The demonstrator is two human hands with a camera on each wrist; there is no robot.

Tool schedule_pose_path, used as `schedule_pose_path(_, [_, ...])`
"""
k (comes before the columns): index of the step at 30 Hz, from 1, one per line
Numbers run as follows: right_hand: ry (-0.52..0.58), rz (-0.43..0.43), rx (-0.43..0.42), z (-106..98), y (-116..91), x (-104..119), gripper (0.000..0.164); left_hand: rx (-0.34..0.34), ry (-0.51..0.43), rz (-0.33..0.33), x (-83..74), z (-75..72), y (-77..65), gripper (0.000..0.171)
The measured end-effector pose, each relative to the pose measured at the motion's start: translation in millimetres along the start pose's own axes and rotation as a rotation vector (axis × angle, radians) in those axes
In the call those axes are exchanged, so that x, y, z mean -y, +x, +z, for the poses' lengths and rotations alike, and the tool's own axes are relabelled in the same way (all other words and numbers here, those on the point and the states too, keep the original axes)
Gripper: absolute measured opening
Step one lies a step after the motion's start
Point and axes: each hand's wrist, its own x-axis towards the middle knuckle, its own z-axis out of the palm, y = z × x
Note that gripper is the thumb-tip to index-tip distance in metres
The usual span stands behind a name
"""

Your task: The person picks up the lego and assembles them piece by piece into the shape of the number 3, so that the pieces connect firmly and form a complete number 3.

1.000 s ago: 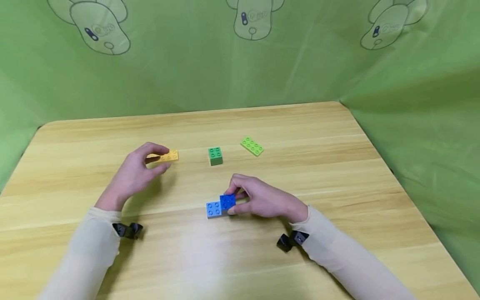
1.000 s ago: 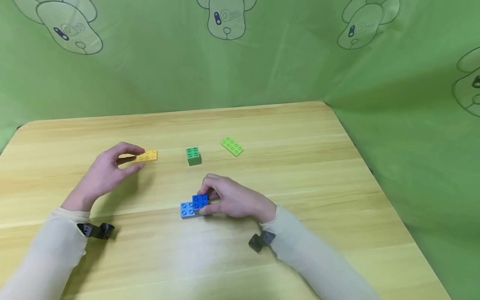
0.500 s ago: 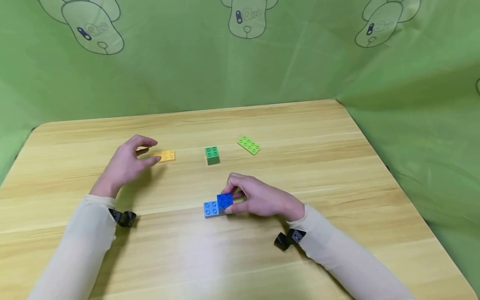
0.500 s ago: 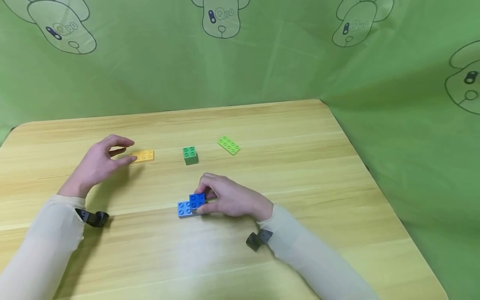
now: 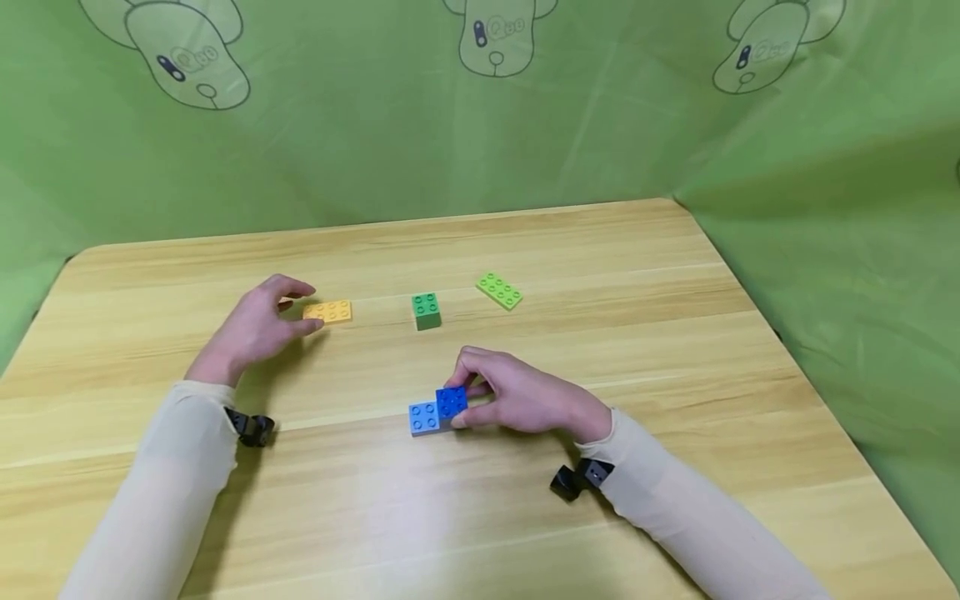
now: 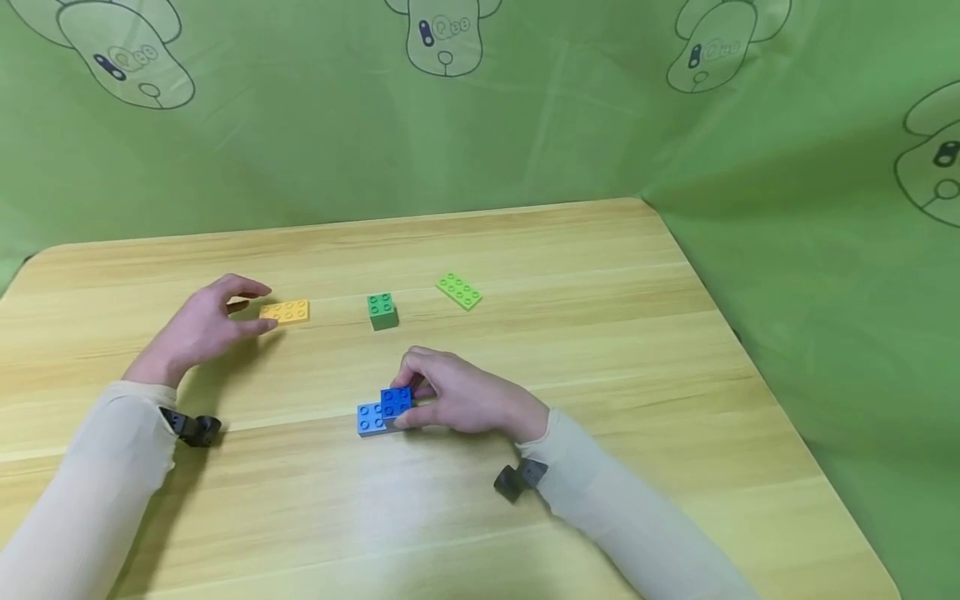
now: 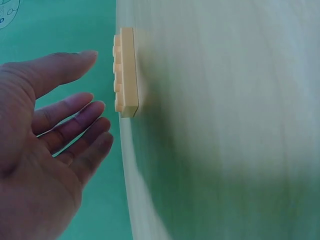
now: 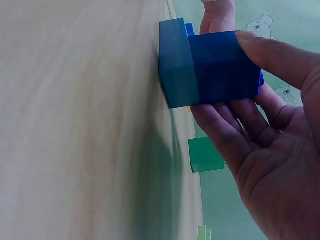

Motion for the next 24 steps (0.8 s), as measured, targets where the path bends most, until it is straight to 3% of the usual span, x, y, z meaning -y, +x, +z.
schedule_pose_path(16, [0.024, 0.000, 0.005, 1, 0, -2, 0.028, 0.065, 0.011, -0.033, 5.1, 2.7, 10.3, 0.057])
schedule_pose_path(24, [0.020, 0.016, 0.011, 0, 0, -1, 0.028, 0.060, 0.073, 0.018, 5.5, 1.8, 15.3, 0.048])
